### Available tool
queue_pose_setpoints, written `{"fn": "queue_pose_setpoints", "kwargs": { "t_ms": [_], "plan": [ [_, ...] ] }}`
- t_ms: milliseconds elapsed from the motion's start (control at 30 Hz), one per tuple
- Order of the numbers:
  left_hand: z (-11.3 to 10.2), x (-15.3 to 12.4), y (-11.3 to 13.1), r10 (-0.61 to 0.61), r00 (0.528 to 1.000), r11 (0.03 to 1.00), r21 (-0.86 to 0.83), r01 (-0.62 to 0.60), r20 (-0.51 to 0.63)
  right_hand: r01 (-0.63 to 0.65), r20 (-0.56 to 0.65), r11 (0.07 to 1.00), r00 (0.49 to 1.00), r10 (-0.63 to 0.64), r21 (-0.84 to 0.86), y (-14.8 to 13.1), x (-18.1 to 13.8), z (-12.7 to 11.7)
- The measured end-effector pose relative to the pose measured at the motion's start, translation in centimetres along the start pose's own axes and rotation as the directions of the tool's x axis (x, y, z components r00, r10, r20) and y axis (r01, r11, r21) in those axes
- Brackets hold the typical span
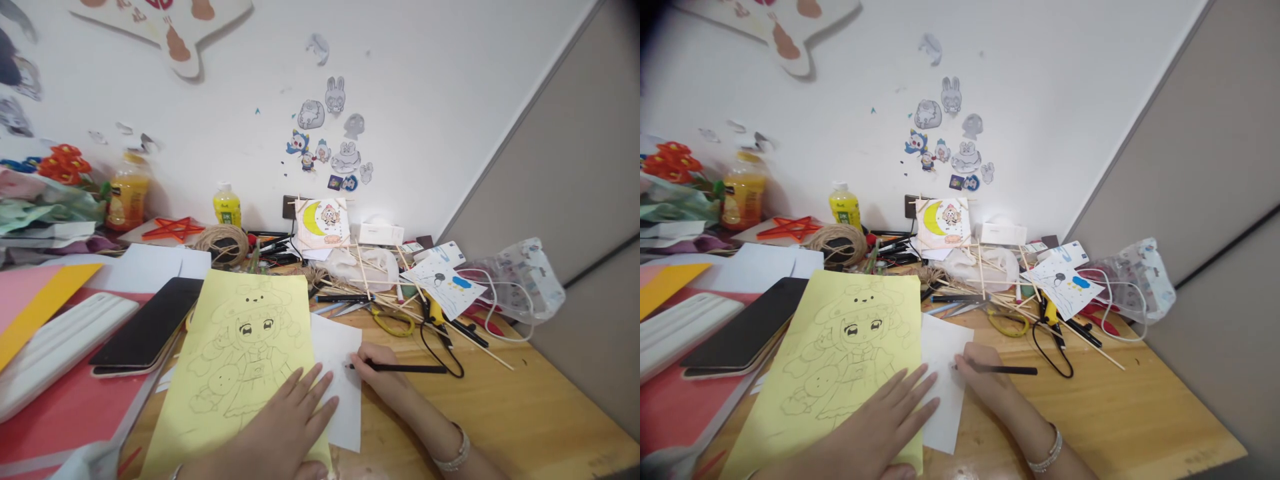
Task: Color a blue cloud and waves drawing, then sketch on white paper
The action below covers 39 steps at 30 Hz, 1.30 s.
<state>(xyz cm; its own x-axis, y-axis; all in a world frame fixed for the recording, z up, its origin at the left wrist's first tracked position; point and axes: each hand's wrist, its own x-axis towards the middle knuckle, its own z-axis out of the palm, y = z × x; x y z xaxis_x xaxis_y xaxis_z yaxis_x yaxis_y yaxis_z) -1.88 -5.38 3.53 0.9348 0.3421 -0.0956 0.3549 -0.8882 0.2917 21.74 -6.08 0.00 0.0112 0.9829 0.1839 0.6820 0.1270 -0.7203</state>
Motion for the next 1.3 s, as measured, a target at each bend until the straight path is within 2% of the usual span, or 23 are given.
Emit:
{"fn": "queue_pose_setpoints", "kwargs": {
  "t_ms": [133,267,500,700,933,1100,1300],
  "plan": [
    [0.6,-0.1,-0.3,0.013,0.999,1.0,0.007,-0.013,-0.035,0.001,-0.024,1.0,1.0,-0.001,-0.014,0.1,-0.1,0.1],
    [0.2,0.2,-0.1,0.0,1.0,1.0,0.009,0.0,0.001,0.005,-0.036,1.0,0.999,-0.005,0.0,0.1,-0.1,0.1],
    [-0.1,0.1,0.1,-0.004,1.0,0.997,0.083,0.004,0.006,0.022,0.081,0.999,0.996,-0.025,0.034,0.2,-0.4,0.2],
    [0.7,0.1,-0.3,0.009,1.0,1.0,0.017,-0.008,-0.028,0.059,0.143,0.998,0.988,-0.061,0.014,0.2,-0.4,0.3],
    [-0.1,0.1,0.2,-0.012,1.0,1.0,0.016,0.012,-0.013,0.001,0.109,1.0,0.994,0.0,-0.006,-0.4,-0.4,-0.1],
    [-0.5,0.3,0.4,-0.036,0.998,0.999,0.024,0.035,0.048,0.009,0.107,1.0,0.994,-0.008,-0.007,-0.6,-0.4,-0.2],
    [-0.2,0.0,0.3,-0.003,1.0,0.999,0.048,0.004,-0.016,0.0,0.058,1.0,0.998,0.0,0.001,-0.5,-0.5,-0.2]
  ]
}}
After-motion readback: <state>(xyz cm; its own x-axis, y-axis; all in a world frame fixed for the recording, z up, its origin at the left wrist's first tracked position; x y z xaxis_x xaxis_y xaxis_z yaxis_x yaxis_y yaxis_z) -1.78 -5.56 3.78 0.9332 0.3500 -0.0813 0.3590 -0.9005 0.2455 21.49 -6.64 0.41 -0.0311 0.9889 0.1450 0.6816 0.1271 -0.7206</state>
